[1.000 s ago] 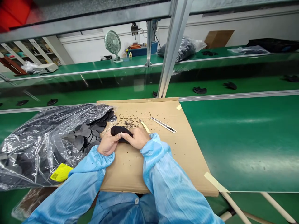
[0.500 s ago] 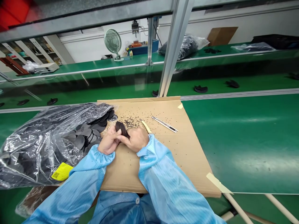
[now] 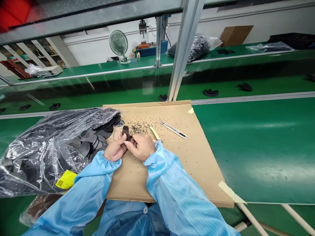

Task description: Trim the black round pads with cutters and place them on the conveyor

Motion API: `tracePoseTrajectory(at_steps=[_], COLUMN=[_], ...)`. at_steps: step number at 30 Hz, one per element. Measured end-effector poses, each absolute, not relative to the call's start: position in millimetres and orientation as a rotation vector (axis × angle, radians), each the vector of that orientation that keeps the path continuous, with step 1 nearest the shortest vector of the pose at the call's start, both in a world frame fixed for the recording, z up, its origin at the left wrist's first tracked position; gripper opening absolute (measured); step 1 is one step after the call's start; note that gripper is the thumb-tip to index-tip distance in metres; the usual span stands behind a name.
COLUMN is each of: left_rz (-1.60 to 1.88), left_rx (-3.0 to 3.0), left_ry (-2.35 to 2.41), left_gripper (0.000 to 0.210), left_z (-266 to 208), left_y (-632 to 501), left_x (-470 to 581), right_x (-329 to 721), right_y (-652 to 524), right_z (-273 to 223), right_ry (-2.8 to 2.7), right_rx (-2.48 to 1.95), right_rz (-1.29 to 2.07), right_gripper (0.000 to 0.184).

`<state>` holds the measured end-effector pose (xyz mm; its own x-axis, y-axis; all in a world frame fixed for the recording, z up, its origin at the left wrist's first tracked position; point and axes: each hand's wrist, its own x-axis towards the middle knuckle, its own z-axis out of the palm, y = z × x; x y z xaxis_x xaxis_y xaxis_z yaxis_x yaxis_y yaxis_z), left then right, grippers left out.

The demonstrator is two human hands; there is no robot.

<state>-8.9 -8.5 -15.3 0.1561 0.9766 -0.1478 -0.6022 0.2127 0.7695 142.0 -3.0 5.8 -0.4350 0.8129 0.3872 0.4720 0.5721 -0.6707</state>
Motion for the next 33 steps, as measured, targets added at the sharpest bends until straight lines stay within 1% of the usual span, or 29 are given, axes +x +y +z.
tracePoseTrajectory(at_steps=[4, 6, 9, 11, 13, 15, 17, 19, 22, 24, 25, 28, 33], left_rz=[1.238, 1.187, 1.126, 1.119, 1.118, 1.158, 1.303, 1.510, 1.699, 1.734, 1.740, 1.749, 1.745], left_rx=[0.514, 0.427, 0.341, 0.305, 0.309, 0.381, 0.519, 0.697, 1.080, 1.381, 1.509, 1.741, 1.885], left_ry=[0.737, 0.741, 0.732, 0.737, 0.742, 0.736, 0.745, 0.809, 0.965, 1.052, 1.084, 1.149, 1.151], left_gripper=[0.026, 0.025, 0.020, 0.017, 0.020, 0.028, 0.034, 0.037, 0.032, 0.025, 0.022, 0.014, 0.011], left_z=[-13.5, -11.2, -7.8, -6.4, -6.0, -6.2, -7.1, -9.3, -14.9, -19.1, -20.7, -22.6, -20.9], left_y=[-8.8, -9.0, -9.6, -9.9, -9.9, -9.4, -8.1, -6.4, -5.1, -5.8, -6.6, -9.4, -10.7], left_x=[-7.6, -8.1, -10.6, -12.1, -12.1, -10.4, -8.4, -8.1, -11.7, -14.8, -15.9, -16.3, -12.7], right_x=[142.0, 142.2, 142.4, 142.1, 141.5, 140.7, 140.1, 140.0, 141.5, 143.4, 144.2, 145.2, 141.3], right_y=[-1.2, 0.1, 1.5, 1.6, 1.3, 1.5, 3.3, 6.7, 12.4, 14.2, 14.1, 11.6, 8.0], right_z=[1.5, 0.2, 1.0, 2.7, 3.8, 3.1, 0.2, -3.8, -6.2, -2.6, 0.5, 11.2, 19.7], right_ry=[-1.948, -1.838, -1.788, -1.807, -1.824, -1.809, -1.738, -1.604, -1.290, -1.115, -1.062, -0.982, -0.904], right_rx=[-0.990, -0.908, -0.741, -0.683, -0.665, -0.692, -0.791, -0.930, -1.016, -0.996, -0.984, -0.987, -1.089], right_rz=[0.742, 0.771, 0.679, 0.598, 0.563, 0.586, 0.716, 1.013, 1.530, 1.746, 1.827, 1.958, 1.885], right_gripper=[0.030, 0.031, 0.023, 0.021, 0.022, 0.023, 0.022, 0.025, 0.028, 0.029, 0.032, 0.042, 0.037])
